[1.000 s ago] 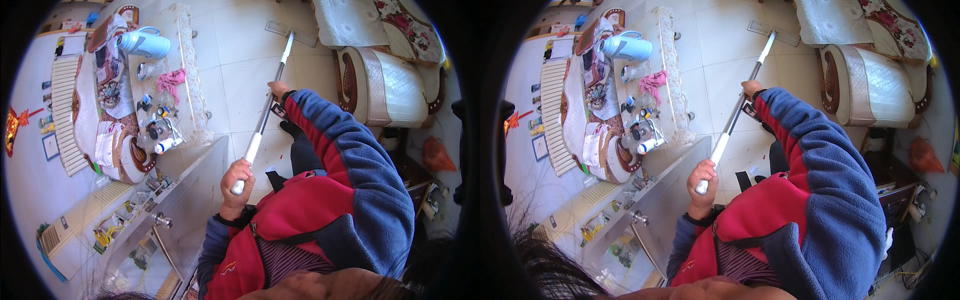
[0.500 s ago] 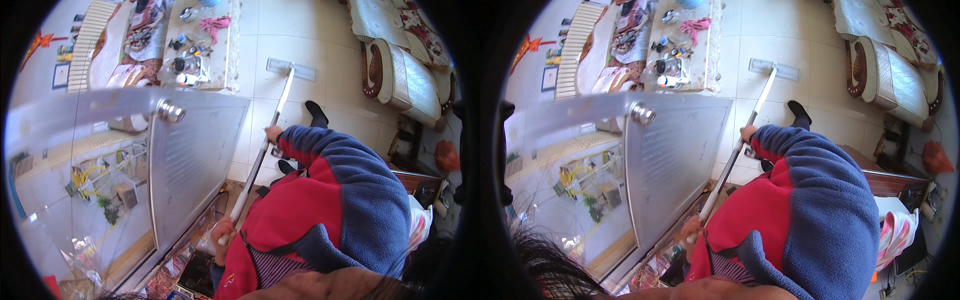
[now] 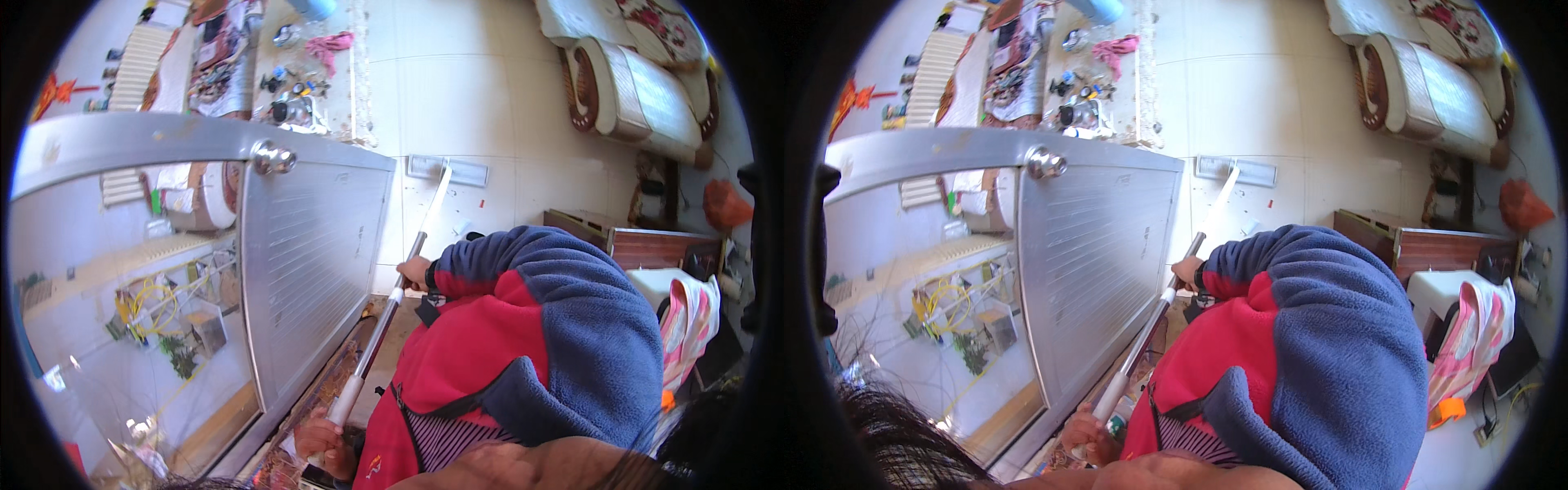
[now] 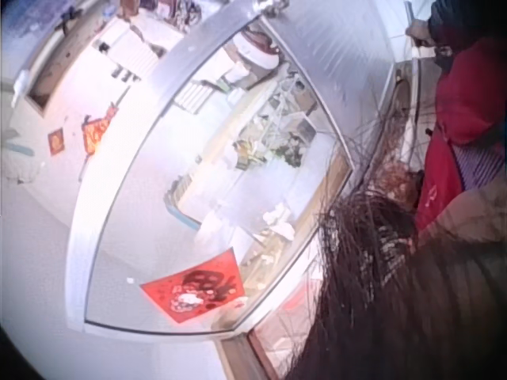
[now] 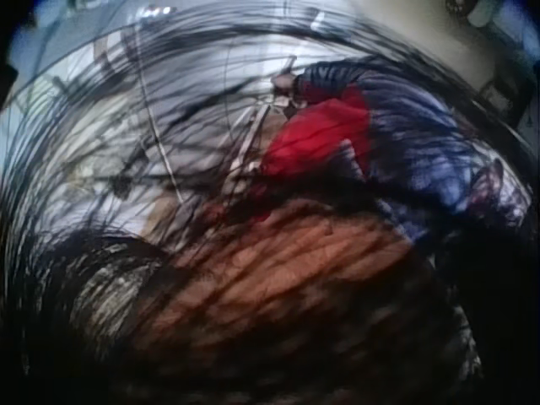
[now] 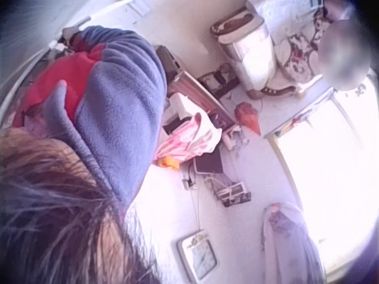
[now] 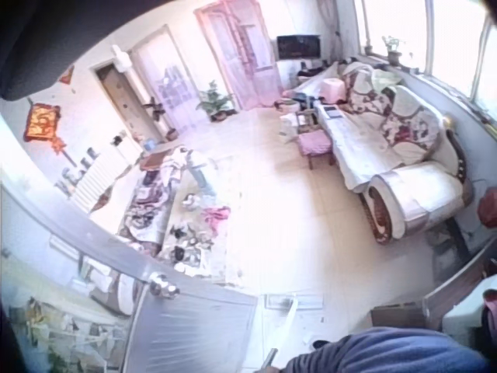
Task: The person assembles a mop, then mops the tiled floor of a living room. They exit to a courtyard, dip the mop head into a bucket of water, wring it, and return to continue mopping the same area.
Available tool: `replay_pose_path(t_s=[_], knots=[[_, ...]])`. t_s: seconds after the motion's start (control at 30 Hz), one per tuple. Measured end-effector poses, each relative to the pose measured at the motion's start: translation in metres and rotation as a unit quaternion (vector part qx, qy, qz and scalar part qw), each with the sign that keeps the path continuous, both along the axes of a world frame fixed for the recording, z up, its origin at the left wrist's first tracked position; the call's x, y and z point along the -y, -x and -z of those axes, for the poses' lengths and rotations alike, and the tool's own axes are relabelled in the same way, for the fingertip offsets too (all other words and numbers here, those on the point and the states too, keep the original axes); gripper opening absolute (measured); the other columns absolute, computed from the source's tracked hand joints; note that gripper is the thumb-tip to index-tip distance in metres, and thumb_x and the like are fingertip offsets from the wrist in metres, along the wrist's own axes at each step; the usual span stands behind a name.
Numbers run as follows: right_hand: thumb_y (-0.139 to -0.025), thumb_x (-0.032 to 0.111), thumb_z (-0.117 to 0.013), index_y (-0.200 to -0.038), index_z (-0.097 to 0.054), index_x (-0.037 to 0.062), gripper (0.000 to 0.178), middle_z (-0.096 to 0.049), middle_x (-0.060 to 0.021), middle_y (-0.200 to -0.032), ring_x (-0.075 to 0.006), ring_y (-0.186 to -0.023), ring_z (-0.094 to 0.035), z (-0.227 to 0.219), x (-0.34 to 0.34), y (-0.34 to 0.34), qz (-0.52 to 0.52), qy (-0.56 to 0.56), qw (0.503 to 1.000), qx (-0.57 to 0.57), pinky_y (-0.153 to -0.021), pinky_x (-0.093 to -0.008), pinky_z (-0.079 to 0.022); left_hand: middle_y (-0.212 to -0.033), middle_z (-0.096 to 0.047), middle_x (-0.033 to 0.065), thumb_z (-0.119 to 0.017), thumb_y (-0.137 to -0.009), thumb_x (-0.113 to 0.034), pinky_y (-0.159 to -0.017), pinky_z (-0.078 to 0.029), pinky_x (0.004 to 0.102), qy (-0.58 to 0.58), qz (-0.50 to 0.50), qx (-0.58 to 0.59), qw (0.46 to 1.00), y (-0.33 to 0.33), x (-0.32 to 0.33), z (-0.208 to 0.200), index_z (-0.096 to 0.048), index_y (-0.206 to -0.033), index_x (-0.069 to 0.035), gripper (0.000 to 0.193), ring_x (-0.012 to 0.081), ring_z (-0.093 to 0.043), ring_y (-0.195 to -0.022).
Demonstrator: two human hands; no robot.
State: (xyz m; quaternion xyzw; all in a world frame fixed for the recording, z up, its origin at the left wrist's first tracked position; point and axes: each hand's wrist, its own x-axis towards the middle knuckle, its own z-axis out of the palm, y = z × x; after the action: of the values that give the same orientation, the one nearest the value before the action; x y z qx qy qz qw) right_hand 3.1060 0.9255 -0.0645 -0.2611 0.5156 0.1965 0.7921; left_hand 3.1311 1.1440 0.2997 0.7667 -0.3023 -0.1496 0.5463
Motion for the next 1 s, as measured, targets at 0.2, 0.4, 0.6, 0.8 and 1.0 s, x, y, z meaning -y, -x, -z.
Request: replay_pose_path(t_s=[0.2, 0.4, 0.6, 0.8, 1.0], knots=[[-0.086, 0.018, -0.055, -0.071, -0.059, -0.0038, 0.027, -0.059, -0.0141, -0.061, -0.0231, -0.050, -0.056, 0.051, 0.117, 0.037, -0.020, 0.299, 0.954, -0.015, -0.045, -0.0359, -0.044, -0.068, -0.057, 0.0070, -0.066, -0.079, -0.010, -0.089, -0.045, 0.0517, 0.090, 0.081, -0.039, 0.992, -0.020, 0.077, 0.076, -0.046, -0.071, -0.009, 0.022, 0.0230, -0.058, -0.070], [-0.085, 0.011, -0.057, -0.091, -0.058, 0.0032, 0.010, -0.064, -0.0118, -0.075, -0.0250, -0.070, -0.065, 0.109, 0.244, 0.114, 0.073, 0.350, 0.933, -0.031, -0.055, -0.0359, -0.051, -0.076, -0.063, 0.0086, -0.069, -0.074, -0.004, -0.087, -0.047, 0.0457, 0.048, 0.317, -0.090, 0.943, -0.012, 0.187, 0.145, -0.053, -0.074, -0.006, 0.015, 0.0285, -0.062, -0.083], [-0.090, 0.022, -0.053, -0.089, -0.054, -0.0001, 0.022, -0.055, -0.0090, -0.064, -0.0210, -0.051, -0.054, 0.129, 0.255, 0.137, 0.257, 0.163, 0.941, -0.147, -0.040, -0.0343, -0.041, -0.077, -0.061, 0.0076, -0.072, -0.073, -0.001, -0.080, -0.048, 0.0384, -0.002, 0.384, -0.114, 0.916, 0.005, 0.202, 0.153, -0.052, -0.074, -0.007, 0.021, 0.0273, -0.060, -0.087], [-0.090, 0.026, -0.050, -0.078, -0.055, -0.0019, 0.030, -0.054, -0.0126, -0.063, -0.0231, -0.047, -0.049, 0.134, 0.167, 0.117, 0.090, 0.198, 0.966, -0.137, -0.038, -0.0374, -0.034, -0.077, -0.060, 0.0071, -0.070, -0.068, 0.007, -0.081, -0.047, 0.0401, -0.027, 0.338, -0.113, 0.934, -0.006, 0.112, 0.137, -0.052, -0.073, -0.007, 0.024, 0.0279, -0.060, -0.086], [-0.088, 0.023, -0.046, -0.074, -0.059, -0.0053, 0.034, -0.059, -0.0177, -0.062, -0.0273, -0.045, -0.053, 0.103, 0.017, 0.068, -0.016, 0.198, 0.976, -0.090, -0.037, -0.0389, -0.037, -0.074, -0.058, 0.0072, -0.069, -0.069, 0.002, -0.082, -0.048, 0.0420, -0.053, 0.268, -0.109, 0.956, -0.038, -0.028, 0.098, -0.050, -0.072, -0.007, 0.021, 0.0278, -0.060, -0.084]])
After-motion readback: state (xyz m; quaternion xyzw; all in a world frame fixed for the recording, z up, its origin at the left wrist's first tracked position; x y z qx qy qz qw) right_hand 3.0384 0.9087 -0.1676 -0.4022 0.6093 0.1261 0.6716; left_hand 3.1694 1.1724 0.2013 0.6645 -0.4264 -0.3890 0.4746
